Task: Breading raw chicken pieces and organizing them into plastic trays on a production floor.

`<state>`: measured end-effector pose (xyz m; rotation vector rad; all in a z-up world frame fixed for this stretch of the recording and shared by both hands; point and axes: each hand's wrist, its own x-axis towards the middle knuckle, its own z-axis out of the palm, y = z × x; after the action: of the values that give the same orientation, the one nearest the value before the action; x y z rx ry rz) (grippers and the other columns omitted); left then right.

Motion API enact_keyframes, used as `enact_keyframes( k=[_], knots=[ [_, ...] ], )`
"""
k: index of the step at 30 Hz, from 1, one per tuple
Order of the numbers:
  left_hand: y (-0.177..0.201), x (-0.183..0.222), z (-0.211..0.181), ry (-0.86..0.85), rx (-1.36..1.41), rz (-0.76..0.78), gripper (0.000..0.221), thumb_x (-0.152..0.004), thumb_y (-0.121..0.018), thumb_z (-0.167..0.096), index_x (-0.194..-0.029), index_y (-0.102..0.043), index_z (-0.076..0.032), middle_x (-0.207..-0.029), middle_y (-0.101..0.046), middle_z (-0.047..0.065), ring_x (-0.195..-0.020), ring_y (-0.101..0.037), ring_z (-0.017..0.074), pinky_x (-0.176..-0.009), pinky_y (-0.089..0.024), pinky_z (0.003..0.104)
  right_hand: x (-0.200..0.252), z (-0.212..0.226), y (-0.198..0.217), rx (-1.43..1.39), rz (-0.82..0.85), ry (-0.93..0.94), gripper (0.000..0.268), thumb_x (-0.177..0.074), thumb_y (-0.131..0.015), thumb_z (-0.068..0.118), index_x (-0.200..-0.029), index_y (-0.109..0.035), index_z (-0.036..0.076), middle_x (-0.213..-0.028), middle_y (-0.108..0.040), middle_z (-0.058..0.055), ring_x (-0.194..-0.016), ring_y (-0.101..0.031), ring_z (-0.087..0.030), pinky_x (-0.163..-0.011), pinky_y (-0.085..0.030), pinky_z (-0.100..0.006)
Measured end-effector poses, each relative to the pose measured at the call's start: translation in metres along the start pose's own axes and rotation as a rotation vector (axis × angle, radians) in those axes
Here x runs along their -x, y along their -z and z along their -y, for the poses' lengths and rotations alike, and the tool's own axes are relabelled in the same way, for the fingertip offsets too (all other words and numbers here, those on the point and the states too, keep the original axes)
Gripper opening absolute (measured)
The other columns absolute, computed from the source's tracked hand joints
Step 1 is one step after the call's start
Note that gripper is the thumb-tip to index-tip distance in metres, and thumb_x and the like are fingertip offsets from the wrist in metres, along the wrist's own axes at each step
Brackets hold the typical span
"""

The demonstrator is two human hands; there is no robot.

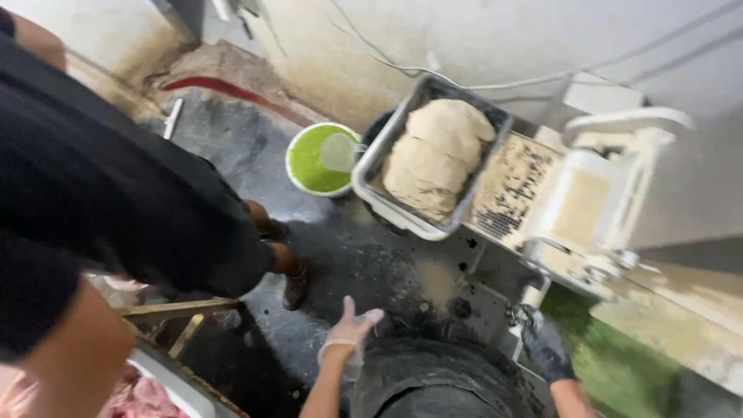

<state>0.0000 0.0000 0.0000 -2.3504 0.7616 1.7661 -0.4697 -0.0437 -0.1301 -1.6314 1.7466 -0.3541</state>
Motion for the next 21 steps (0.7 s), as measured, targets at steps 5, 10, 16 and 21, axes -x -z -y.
enact_keyframes(
  k=[5, 10, 16, 21],
  knots=[
    [0.030, 0.035, -0.045, -0.059, 0.226, 0.015, 0.069, -0.101, -0.046, -0.051, -0.165, -0.035, -0.028, -0.176, -0.014, -0.005, -0.159, -0.029, 0.0244, -0.126, -0.028, 0.035, -0.120, 0.114, 0.033, 0.110, 0.055, 0.154, 0.056, -0.098, -0.054, 0.048, -0.134, -0.073, 0.010, -0.131, -0.074, -0.016, -0.125, -0.068, -0.036, -0.109, -0.051, -0.046],
    [0.029, 0.030, -0.067, 0.049, 0.758, 0.100, 0.079, -0.093, -0.054, -0.055, -0.165, -0.036, -0.029, -0.169, -0.041, -0.005, -0.127, -0.067, 0.0359, -0.084, -0.059, 0.036, -0.215, 0.221, 0.081, 0.020, 0.024, 0.236, 0.040, -0.100, -0.059, 0.033, -0.136, -0.075, 0.020, -0.134, -0.073, -0.013, -0.131, -0.064, -0.030, -0.104, -0.049, -0.040],
    [0.043, 0.012, -0.142, -0.011, 0.713, 0.118, 0.073, -0.093, -0.055, -0.054, -0.161, -0.048, -0.029, -0.124, -0.062, 0.004, -0.103, -0.062, 0.0193, -0.082, -0.059, 0.033, -0.402, 0.256, 0.093, 0.205, -0.087, 0.649, 0.050, -0.100, -0.065, 0.027, -0.139, -0.067, -0.004, -0.136, -0.068, -0.027, -0.127, -0.060, -0.047, -0.114, -0.042, -0.050],
    [-0.012, -0.123, -0.186, -0.001, 1.434, 0.187, 0.016, -0.098, -0.059, -0.017, -0.084, -0.060, -0.009, -0.071, -0.055, 0.008, -0.046, -0.041, 0.0125, -0.042, -0.031, 0.028, -0.525, 0.293, 0.089, 0.474, 0.145, 0.317, 0.052, -0.097, -0.053, 0.037, -0.139, -0.071, 0.013, -0.132, -0.071, -0.023, -0.121, -0.064, -0.050, -0.103, -0.047, -0.055]
  ],
)
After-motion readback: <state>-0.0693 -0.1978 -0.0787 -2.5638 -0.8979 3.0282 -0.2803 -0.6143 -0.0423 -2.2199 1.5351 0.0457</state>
